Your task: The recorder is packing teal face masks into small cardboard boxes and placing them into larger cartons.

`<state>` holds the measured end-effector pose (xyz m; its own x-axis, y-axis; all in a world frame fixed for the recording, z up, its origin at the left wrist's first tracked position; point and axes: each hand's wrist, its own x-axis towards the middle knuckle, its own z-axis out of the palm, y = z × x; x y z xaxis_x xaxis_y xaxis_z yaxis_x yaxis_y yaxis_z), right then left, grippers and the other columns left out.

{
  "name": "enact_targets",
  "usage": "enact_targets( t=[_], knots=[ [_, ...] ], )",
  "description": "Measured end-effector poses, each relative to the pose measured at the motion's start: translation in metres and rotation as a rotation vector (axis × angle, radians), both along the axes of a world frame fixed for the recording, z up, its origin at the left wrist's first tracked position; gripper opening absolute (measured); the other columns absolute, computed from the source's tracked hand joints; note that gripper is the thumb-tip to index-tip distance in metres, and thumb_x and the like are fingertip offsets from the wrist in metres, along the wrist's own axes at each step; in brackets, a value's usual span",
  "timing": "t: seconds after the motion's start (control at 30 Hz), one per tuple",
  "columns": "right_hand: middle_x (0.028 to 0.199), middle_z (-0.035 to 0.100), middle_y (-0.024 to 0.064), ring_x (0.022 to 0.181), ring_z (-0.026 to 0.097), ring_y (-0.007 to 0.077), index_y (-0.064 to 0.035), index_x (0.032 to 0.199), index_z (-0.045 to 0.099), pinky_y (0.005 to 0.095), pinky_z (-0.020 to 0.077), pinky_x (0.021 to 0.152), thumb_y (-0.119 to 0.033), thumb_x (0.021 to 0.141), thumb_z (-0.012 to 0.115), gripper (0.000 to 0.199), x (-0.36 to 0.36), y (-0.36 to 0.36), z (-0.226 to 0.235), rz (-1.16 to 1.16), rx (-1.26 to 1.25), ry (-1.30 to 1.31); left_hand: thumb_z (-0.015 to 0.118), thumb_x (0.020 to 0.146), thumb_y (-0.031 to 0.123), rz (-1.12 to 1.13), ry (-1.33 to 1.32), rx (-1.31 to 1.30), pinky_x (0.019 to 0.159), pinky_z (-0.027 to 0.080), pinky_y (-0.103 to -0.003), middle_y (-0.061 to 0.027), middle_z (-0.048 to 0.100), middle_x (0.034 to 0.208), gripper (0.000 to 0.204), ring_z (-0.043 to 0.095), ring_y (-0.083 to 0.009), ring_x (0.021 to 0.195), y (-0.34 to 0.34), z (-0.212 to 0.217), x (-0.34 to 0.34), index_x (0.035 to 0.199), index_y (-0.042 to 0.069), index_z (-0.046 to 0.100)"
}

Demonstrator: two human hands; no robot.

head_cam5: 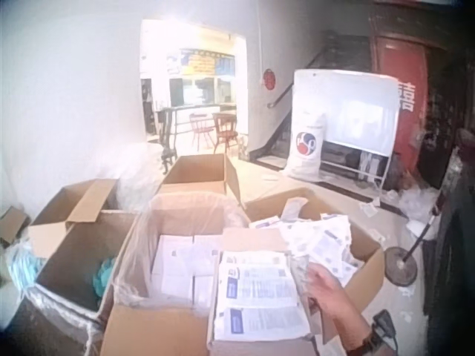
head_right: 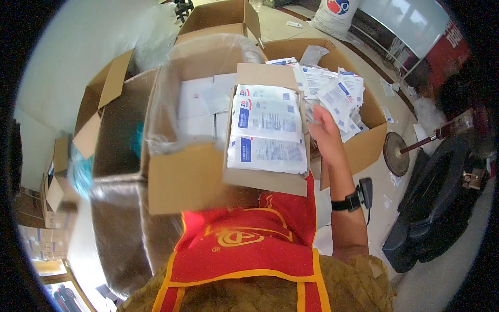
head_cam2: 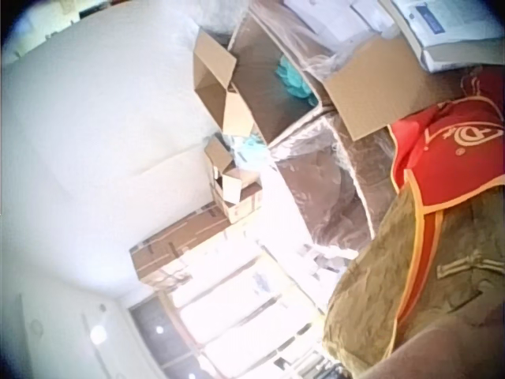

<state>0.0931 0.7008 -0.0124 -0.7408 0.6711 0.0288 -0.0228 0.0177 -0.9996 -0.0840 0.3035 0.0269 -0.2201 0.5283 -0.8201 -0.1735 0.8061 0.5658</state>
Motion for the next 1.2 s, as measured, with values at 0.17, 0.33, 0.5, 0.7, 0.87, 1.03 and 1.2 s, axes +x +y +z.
enact_targets(
  t=[0.17, 0.33, 0.5, 0.7, 0.87, 1.03, 1.2],
  knots=[
    [0.126, 0.053, 0.0125, 0.115, 0.051, 0.0225, -0.0021, 0.123, 0.053, 0.0333, 0.0401, 0.095, -0.011, 0.085, 0.055, 0.039, -0.041, 0.003, 0.046, 0.247, 0.505, -0.024, 0.058, 0.088, 0.011, -0.064, 0.007, -0.027, 0.060, 0.046, -0.027, -0.0027, 0.059, 0.063, 0.013, 0.056, -0.0102, 0.062, -0.088, -0.006, 0.038, 0.080, 0.001, 0.059],
    [0.126, 0.051, 0.0167, 0.118, 0.048, 0.0280, -0.0035, 0.126, 0.051, 0.0355, 0.0378, 0.098, -0.030, 0.081, 0.065, 0.054, -0.094, -0.015, 0.027, 0.452, 0.858, -0.283, 0.060, 0.087, 0.011, 0.136, 0.496, 0.030, 0.060, 0.046, -0.027, -0.0027, 0.061, 0.067, 0.011, 0.056, -0.0102, 0.064, -0.148, 0.006, 0.072, 0.084, 0.001, 0.060],
    [0.112, 0.053, 0.0187, 0.109, 0.047, 0.0352, -0.0022, 0.123, 0.052, 0.0396, 0.0387, 0.095, -0.031, 0.068, 0.077, 0.067, -0.095, -0.029, 0.014, 0.460, 1.040, -0.390, 0.064, 0.085, 0.010, 0.338, 0.844, 0.715, 0.068, 0.047, -0.026, -0.0047, 0.062, 0.082, 0.012, 0.058, -0.0128, 0.074, 0.040, 0.007, 0.062, 0.094, 0.004, 0.061],
    [0.101, 0.053, 0.0149, 0.101, 0.051, 0.0315, -0.0065, 0.108, 0.060, 0.0392, 0.0425, 0.087, -0.025, 0.065, 0.079, 0.051, -0.062, -0.031, 0.055, 0.322, 1.067, -0.254, 0.071, 0.075, 0.016, -0.282, 1.278, 0.962, 0.089, 0.042, -0.041, -0.0144, 0.055, 0.114, 0.025, 0.053, -0.0332, 0.105, 0.125, -0.018, 0.070, 0.097, 0.008, 0.061],
    [0.087, 0.056, 0.0063, 0.080, 0.055, 0.0178, -0.0053, 0.091, 0.063, 0.0287, 0.0456, 0.071, -0.012, 0.074, 0.072, 0.021, -0.041, -0.028, 0.068, 0.441, 0.793, -0.154, 0.072, 0.075, 0.017, -0.337, 1.261, 0.970, 0.092, 0.040, -0.041, -0.0141, 0.054, 0.117, 0.033, 0.050, -0.0320, 0.111, 0.121, -0.027, 0.086, 0.103, 0.007, 0.058],
    [0.080, 0.063, 0.0063, 0.073, 0.058, 0.0149, -0.0037, 0.091, 0.061, 0.0286, 0.0456, 0.068, -0.012, 0.077, 0.070, 0.019, -0.035, -0.046, 0.084, 0.604, 0.655, -0.167, 0.067, 0.083, 0.013, 0.528, 0.782, 0.939, 0.082, 0.044, -0.031, -0.0088, 0.057, 0.111, 0.026, 0.054, -0.0170, 0.099, 0.128, -0.017, 0.064, 0.104, 0.003, 0.056],
    [0.081, 0.063, 0.0091, 0.075, 0.059, 0.0216, -0.0040, 0.090, 0.062, 0.0312, 0.0453, 0.067, -0.012, 0.078, 0.068, 0.015, -0.031, -0.059, 0.077, 0.717, 0.781, -0.182, 0.059, 0.090, 0.013, 0.282, 0.472, 0.893, 0.067, 0.045, -0.023, 0.0004, 0.059, 0.087, 0.018, 0.053, -0.0080, 0.076, 0.128, -0.045, 0.042, 0.101, 0.001, 0.054]
  ],
)
